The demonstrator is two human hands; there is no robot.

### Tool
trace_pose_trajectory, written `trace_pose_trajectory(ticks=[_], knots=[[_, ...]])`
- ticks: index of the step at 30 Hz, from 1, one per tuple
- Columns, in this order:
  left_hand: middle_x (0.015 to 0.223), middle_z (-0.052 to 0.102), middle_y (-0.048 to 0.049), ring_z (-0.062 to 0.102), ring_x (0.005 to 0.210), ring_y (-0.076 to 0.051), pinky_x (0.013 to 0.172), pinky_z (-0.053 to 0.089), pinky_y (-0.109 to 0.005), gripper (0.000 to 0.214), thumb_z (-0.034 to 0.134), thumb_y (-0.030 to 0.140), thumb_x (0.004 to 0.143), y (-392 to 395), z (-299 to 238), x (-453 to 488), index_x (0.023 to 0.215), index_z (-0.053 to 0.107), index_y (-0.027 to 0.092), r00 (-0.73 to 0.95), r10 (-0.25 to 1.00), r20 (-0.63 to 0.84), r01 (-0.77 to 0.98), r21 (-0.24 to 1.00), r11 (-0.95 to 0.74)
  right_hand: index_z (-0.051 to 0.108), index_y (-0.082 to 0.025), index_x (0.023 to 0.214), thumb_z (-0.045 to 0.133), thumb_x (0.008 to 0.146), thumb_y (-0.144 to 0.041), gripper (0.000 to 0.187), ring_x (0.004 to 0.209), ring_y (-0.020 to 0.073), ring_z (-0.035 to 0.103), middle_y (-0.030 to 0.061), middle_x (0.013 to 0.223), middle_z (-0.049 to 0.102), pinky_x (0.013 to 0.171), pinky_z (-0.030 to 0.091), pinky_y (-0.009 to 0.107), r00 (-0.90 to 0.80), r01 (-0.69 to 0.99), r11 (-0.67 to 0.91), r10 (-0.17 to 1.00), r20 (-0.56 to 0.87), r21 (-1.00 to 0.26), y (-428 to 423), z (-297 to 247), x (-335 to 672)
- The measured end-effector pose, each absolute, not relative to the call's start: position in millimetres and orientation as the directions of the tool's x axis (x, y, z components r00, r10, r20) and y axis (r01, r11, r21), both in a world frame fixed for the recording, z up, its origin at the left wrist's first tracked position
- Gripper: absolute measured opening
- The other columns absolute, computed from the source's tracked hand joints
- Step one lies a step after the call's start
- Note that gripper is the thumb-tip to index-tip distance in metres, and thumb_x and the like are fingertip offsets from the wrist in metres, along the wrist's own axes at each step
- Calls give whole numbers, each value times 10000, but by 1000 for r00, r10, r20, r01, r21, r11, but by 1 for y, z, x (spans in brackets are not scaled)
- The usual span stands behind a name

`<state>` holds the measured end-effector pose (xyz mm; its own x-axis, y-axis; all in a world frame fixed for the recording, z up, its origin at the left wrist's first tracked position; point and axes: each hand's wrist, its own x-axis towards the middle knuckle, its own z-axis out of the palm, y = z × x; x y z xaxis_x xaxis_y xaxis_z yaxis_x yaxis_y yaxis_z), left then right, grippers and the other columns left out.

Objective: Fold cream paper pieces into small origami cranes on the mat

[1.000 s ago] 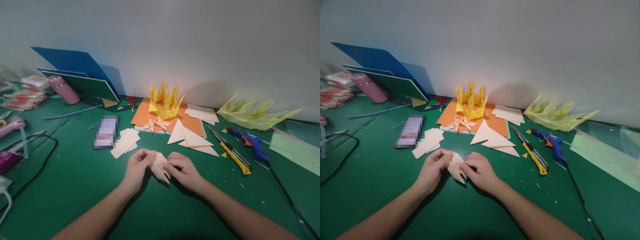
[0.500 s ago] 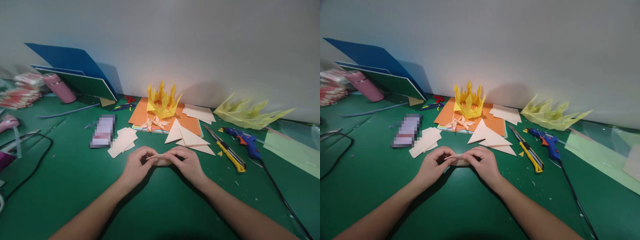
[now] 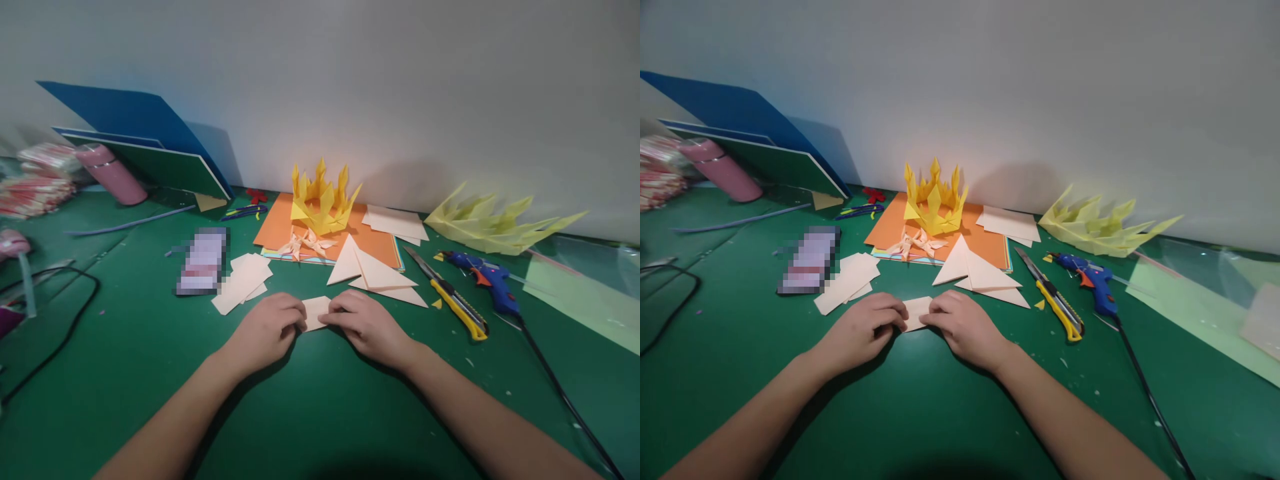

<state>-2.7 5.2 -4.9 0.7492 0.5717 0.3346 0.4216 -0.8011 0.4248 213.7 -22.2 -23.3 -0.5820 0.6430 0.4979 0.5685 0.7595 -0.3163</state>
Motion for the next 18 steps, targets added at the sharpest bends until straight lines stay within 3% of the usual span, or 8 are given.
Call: trace_pose_trajectory(ticks=[5, 9, 12, 14, 18], knots=[[816, 678, -42, 590, 774, -181, 742, 492, -344, 243, 453, 36, 726, 0, 2, -2, 714, 650, 178, 739, 594, 318, 448, 427, -785, 638, -187, 859, 408, 755, 27, 331, 747, 172, 546, 48, 787, 656, 671, 434, 299, -580, 530, 747, 665, 471, -403, -21, -23, 218], [789, 656, -59, 572, 773, -185, 725, 479, -331, 155, 528, 201, 838, -1, 1, 5, 724, 620, 150, 721, 640, 265, 505, 431, -748, 563, -206, 720, 432, 720, 7, 250, 677, 169, 543, 15, 674, 622, 648, 425, 306, -335, 567, 645, 749, 572, -513, -19, -25, 219], [788, 630, -52, 547, 762, -179, 691, 455, -314, 186, 481, 238, 891, -1, -4, 10, 812, 628, 156, 729, 643, 236, 537, 386, -750, 543, -208, 780, 485, 768, -59, 160, 743, 188, 550, 33, 752, 623, 692, 435, 330, -172, 609, 532, 812, 558, -588, -18, -25, 217], [789, 609, -50, 524, 756, -179, 676, 435, -308, 215, 434, 227, 914, -2, -8, 12, 887, 640, 171, 728, 637, 252, 550, 341, -763, 540, -207, 841, 558, 787, -136, 91, 792, 205, 545, 44, 810, 620, 717, 433, 347, -170, 633, 489, 844, 509, -600, -17, -25, 214], [818, 582, -64, 491, 776, -189, 676, 412, -312, 263, 397, 235, 930, -4, -13, 12, 966, 652, 182, 730, 623, 282, 563, 268, -781, 527, -204, 888, 691, 733, -247, 229, 879, 237, 510, 60, 904, 594, 767, 411, 377, -247, 693, 453, 880, 405, -561, -19, -24, 210]])
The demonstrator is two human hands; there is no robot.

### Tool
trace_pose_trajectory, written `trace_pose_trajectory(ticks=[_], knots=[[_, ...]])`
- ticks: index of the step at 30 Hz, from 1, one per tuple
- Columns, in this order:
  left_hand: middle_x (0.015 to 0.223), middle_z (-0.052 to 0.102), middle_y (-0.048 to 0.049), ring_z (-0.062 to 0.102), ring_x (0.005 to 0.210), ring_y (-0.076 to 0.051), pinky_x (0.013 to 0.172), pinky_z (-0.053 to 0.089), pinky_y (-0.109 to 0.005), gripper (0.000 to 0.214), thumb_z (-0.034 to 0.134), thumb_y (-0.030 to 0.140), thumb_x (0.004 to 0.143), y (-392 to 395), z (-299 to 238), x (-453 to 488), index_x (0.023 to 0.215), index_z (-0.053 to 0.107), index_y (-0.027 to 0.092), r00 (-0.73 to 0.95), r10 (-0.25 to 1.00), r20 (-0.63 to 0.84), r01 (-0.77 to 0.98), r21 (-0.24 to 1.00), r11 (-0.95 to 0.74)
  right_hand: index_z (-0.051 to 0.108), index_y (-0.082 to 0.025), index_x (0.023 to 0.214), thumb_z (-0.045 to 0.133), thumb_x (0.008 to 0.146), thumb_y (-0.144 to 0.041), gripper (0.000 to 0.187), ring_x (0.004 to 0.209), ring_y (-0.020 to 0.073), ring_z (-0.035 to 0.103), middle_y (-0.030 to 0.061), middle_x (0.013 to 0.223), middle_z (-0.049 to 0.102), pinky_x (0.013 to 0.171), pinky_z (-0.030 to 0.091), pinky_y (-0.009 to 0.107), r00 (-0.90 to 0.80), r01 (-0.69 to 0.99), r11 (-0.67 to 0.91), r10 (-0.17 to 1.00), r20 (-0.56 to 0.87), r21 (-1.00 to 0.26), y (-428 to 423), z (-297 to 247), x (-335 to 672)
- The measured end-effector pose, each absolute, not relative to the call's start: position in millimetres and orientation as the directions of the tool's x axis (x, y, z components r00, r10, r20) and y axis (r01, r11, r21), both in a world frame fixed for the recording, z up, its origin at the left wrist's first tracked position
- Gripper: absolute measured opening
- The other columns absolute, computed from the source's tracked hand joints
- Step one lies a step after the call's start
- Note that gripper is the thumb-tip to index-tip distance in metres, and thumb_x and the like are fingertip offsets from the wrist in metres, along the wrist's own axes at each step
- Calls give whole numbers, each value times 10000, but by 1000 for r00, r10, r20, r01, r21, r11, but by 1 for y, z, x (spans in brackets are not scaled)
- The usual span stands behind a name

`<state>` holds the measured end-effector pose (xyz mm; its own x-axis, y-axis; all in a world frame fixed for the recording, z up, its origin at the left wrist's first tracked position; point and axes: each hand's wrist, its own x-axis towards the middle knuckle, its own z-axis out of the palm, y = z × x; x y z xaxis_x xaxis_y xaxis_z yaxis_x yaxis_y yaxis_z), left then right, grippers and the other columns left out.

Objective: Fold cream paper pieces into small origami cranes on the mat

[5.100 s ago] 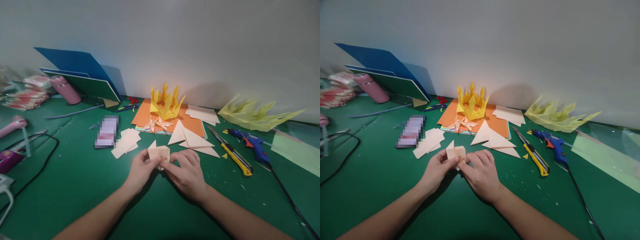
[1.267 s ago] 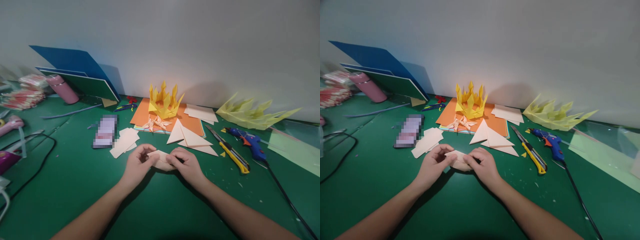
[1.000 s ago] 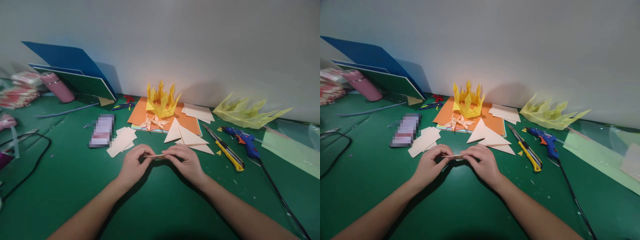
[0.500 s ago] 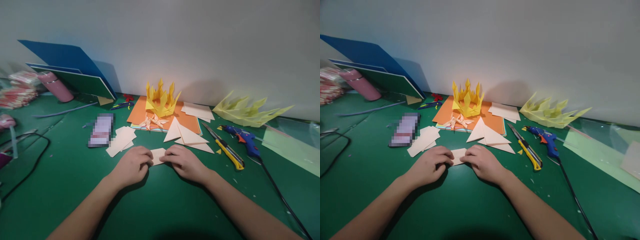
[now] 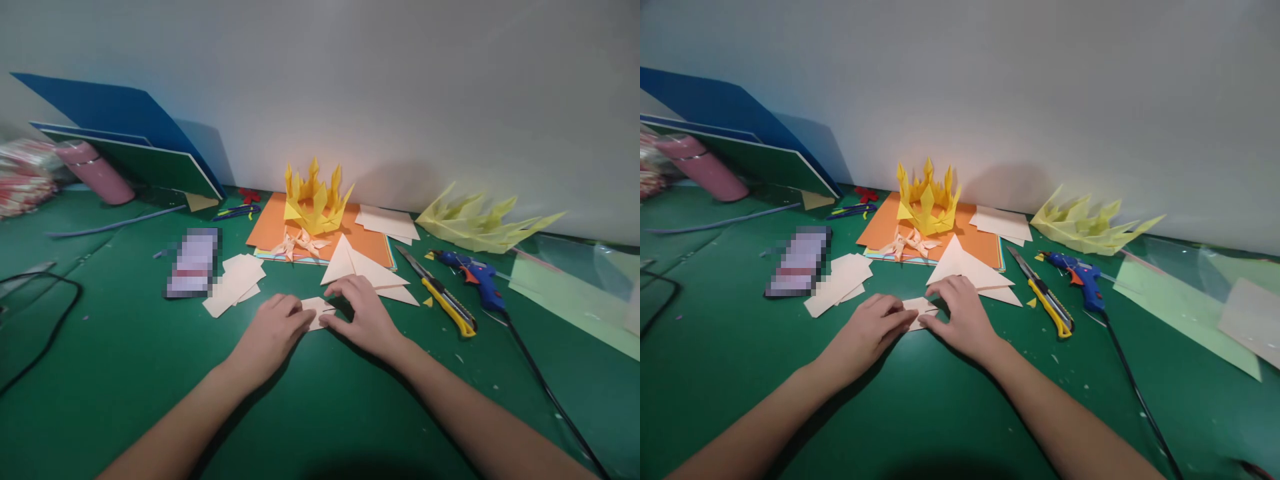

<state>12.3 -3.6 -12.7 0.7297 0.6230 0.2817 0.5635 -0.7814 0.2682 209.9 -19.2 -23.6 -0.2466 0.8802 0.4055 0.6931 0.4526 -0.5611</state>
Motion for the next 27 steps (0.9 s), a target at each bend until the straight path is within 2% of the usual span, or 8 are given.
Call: trace_pose_trajectory(ticks=[5, 12, 19, 23, 27], knots=[[831, 572, -54, 464, 769, -180, 666, 387, -305, 295, 373, 268, 940, -3, -13, 10, 1005, 655, 211, 705, 670, 233, 602, 302, -739, 512, -198, 867, 672, 754, -208, 196, 859, 233, 479, 47, 873, 564, 763, 379, 372, -254, 758, 387, 916, 310, -525, -24, -21, 207], [839, 577, -48, 433, 755, -173, 664, 353, -299, 297, 377, 200, 933, -3, -13, 9, 1063, 641, 235, 709, 671, 217, 602, 309, -736, 498, -193, 818, 541, 813, -117, 87, 801, 216, 467, 41, 821, 558, 706, 351, 338, -257, 761, 397, 911, 323, -514, -24, -23, 209], [836, 569, -54, 429, 736, -175, 656, 345, -299, 341, 342, 110, 916, -5, -12, 9, 1049, 637, 216, 728, 654, 205, 582, 319, -748, 524, -186, 830, 474, 826, -62, 134, 721, 192, 491, 30, 745, 571, 673, 371, 321, -280, 711, 408, 911, 301, -572, -21, -27, 209], [808, 554, -45, 433, 718, -167, 652, 346, -295, 383, 314, 75, 901, -4, -11, 7, 1050, 636, 218, 729, 653, 205, 570, 346, -745, 563, -187, 846, 403, 879, -49, 214, 801, 197, 528, 55, 819, 621, 713, 392, 325, -364, 662, 488, 873, 325, -569, -19, -26, 212], [809, 549, -42, 433, 716, -164, 643, 371, -287, 374, 325, 103, 903, -3, -9, 3, 1066, 636, 230, 727, 664, 172, 567, 396, -723, 604, -183, 896, 378, 896, -50, 262, 825, 200, 533, 71, 851, 630, 725, 406, 333, -386, 663, 493, 870, 307, -563, -18, -25, 215]])
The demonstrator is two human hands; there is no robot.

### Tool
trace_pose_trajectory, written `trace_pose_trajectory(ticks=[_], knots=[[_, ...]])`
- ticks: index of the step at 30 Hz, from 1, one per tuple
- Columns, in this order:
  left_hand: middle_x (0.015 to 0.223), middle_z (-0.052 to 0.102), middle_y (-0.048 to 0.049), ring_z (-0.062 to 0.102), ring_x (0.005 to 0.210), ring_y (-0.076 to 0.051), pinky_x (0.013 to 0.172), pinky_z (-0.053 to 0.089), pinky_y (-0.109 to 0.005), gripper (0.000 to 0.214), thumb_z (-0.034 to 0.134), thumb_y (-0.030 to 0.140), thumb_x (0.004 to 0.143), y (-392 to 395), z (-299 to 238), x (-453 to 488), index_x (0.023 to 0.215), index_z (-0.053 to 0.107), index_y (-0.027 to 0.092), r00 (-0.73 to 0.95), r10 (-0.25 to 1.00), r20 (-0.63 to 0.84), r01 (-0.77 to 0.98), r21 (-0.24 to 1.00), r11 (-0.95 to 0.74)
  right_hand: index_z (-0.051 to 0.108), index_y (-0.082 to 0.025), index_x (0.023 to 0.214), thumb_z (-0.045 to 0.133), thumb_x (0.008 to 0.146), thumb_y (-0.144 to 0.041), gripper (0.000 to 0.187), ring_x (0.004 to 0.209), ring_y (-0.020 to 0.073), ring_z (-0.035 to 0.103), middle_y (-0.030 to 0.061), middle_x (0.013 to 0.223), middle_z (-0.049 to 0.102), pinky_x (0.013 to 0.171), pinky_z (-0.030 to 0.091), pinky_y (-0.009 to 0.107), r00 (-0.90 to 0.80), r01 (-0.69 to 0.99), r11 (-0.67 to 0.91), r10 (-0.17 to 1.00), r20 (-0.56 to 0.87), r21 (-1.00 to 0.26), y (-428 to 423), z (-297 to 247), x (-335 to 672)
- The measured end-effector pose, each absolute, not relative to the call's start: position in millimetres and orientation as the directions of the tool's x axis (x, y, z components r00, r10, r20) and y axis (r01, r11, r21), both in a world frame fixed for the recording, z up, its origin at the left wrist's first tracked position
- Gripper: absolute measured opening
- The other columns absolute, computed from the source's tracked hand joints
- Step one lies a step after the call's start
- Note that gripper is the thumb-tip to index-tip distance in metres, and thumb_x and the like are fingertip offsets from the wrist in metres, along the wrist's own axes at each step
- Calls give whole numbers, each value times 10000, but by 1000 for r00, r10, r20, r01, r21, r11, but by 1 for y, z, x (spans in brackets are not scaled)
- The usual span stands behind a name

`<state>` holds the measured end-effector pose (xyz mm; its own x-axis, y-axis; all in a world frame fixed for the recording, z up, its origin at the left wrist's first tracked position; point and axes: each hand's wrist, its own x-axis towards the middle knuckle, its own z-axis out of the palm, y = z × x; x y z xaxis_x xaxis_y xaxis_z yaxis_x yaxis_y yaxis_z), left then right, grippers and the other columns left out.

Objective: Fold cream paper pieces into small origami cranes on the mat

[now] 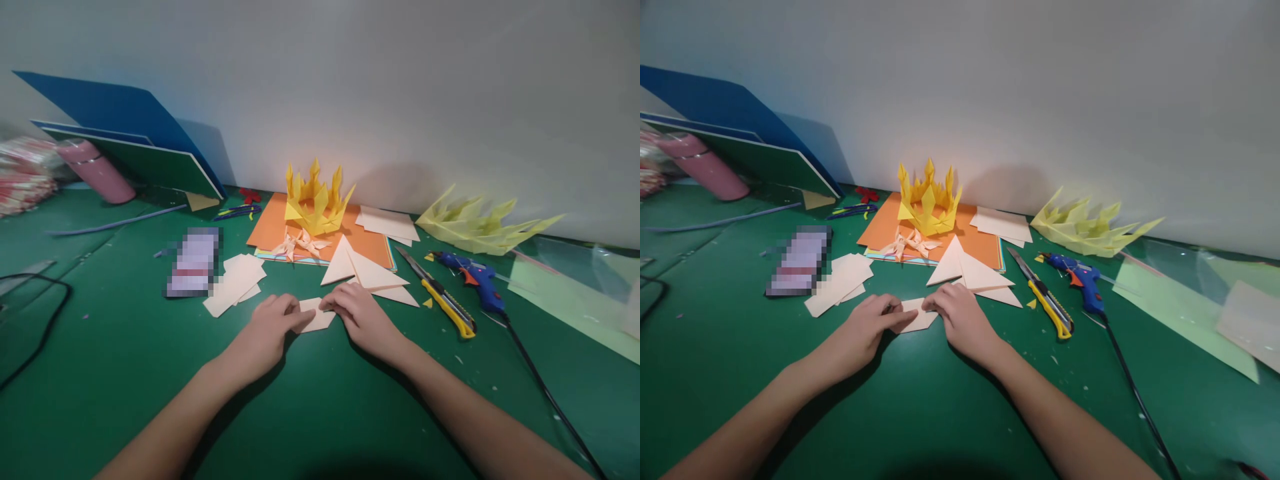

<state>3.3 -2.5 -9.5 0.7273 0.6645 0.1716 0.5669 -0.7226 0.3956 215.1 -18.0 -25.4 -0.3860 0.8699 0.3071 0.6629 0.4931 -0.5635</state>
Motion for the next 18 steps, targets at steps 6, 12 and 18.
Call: trace_pose_trajectory(ticks=[6, 12, 18], knots=[[865, 613, -44, 535, 804, -166, 718, 458, -316, 387, 369, 11, 804, 2, -7, 0, 947, 672, 204, 695, 699, 170, 561, 480, -674, 631, -171, 905, 372, 834, 17, 327, 812, 199, 536, 71, 836, 629, 719, 430, 342, -374, 650, 503, 864, 337, -569, -18, -31, 217], [786, 665, -9, 616, 740, -149, 691, 511, -296, 248, 460, 44, 709, 6, -5, -2, 658, 651, 193, 600, 772, 208, 569, 568, -595, 664, -172, 865, 415, 841, -43, 282, 810, 206, 557, 92, 857, 631, 701, 459, 360, -313, 656, 565, 807, 501, -500, -22, -28, 214], [782, 654, -11, 604, 778, -164, 726, 500, -330, 213, 453, 54, 755, 6, -5, -1, 731, 609, 195, 594, 769, 237, 545, 585, -601, 618, -196, 1085, 457, 910, -172, 239, 999, 219, 576, 91, 1112, 656, 873, 464, 423, -516, 597, 690, 721, 462, -410, -24, -25, 209]])
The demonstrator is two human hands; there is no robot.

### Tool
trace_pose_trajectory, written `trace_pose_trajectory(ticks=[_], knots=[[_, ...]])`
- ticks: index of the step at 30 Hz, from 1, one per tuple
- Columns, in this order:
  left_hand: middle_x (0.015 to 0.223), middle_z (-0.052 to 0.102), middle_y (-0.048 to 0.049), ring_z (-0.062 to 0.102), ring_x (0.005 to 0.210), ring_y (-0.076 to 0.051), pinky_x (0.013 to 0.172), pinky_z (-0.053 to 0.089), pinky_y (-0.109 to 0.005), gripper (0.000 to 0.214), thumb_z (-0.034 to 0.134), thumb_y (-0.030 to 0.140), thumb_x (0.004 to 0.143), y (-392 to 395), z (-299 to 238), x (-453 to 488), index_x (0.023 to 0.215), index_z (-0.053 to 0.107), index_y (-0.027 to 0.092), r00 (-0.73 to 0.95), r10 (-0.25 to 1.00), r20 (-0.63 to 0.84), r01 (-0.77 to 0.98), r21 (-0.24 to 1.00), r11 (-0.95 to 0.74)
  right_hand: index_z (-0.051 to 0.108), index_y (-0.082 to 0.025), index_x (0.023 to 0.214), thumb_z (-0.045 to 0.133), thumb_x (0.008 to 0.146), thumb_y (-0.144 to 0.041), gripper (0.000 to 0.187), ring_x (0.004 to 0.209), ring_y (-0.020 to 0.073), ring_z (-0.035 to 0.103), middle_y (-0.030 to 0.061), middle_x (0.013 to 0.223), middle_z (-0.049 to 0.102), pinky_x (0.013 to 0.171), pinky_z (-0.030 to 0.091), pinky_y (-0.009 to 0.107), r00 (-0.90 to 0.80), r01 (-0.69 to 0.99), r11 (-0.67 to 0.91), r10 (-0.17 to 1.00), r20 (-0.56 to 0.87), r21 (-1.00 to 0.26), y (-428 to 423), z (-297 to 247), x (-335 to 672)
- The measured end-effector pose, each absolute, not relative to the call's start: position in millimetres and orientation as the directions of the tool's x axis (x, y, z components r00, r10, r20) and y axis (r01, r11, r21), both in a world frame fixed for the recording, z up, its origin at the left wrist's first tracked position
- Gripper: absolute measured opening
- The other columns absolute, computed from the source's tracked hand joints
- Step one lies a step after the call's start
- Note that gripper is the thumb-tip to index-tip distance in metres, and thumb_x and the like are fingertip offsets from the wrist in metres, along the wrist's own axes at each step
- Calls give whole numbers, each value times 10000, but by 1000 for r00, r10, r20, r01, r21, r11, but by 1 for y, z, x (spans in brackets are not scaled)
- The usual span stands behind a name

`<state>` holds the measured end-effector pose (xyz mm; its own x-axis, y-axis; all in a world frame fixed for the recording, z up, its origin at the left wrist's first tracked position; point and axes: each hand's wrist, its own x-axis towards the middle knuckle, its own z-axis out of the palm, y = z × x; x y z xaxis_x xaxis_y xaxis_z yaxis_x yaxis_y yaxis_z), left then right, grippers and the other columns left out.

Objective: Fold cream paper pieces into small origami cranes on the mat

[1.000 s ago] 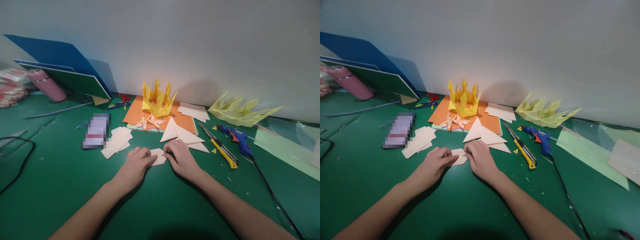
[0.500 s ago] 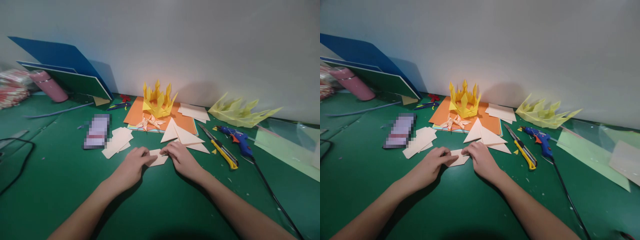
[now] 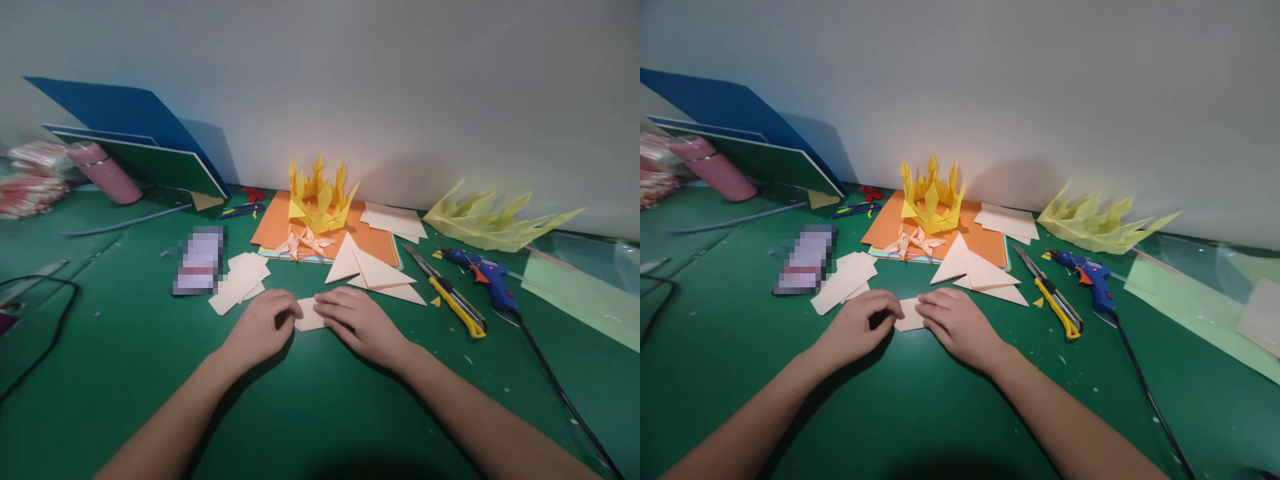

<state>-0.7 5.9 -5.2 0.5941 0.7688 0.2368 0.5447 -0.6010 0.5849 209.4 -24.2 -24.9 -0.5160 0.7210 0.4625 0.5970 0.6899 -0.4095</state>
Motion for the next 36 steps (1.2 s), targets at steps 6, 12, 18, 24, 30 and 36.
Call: trace_pose_trajectory(ticks=[6, 12, 18, 24, 30, 36], knots=[[910, 625, -38, 550, 909, -202, 828, 457, -410, 228, 480, 48, 750, 8, -2, -3, 880, 601, 191, 578, 797, 172, 599, 574, -558, 640, -150, 1063, 446, 913, -179, 247, 945, 235, 571, 115, 1077, 660, 837, 492, 421, -567, 636, 690, 721, 398, -346, -25, -22, 207], [904, 603, -37, 553, 884, -183, 809, 471, -381, 398, 378, -38, 692, 11, -8, -5, 863, 652, 194, 575, 798, 181, 614, 550, -567, 636, -163, 1056, 456, 905, -180, 237, 924, 236, 564, 128, 1037, 650, 814, 488, 428, -574, 648, 686, 726, 379, -332, -28, -17, 207], [888, 633, -42, 570, 854, -173, 779, 485, -348, 310, 391, 4, 763, 4, -6, -1, 799, 642, 181, 658, 693, 293, 509, 505, -697, 639, -172, 1025, 482, 899, -204, 204, 869, 223, 547, 101, 930, 637, 776, 472, 388, -560, 657, 667, 743, 366, -350, -27, -18, 208], [897, 666, -55, 600, 851, -191, 783, 492, -342, 66, 600, 227, 808, 0, 0, 2, 810, 617, 163, 754, 627, 194, 502, 446, -741, 627, -181, 856, 576, 863, -330, 158, 847, 200, 560, 69, 894, 651, 769, 444, 349, -576, 609, 676, 737, 354, -415, -23, -18, 212], [839, 691, -39, 629, 762, -169, 721, 502, -303, 142, 543, 220, 855, 4, -3, 4, 755, 621, 156, 781, 576, 241, 487, 342, -803, 645, -191, 828, 535, 893, -311, 175, 768, 181, 562, 39, 817, 672, 711, 410, 337, -606, 617, 731, 677, 418, -291, -22, -20, 214], [806, 709, -43, 649, 729, -174, 694, 512, -293, 213, 470, 190, 883, 0, -6, 6, 770, 645, 147, 771, 554, 314, 490, 262, -831, 656, -163, 848, 448, 926, -224, 230, 720, 175, 544, 60, 768, 658, 656, 434, 297, -640, 594, 762, 641, 425, -256, -25, -17, 213]])
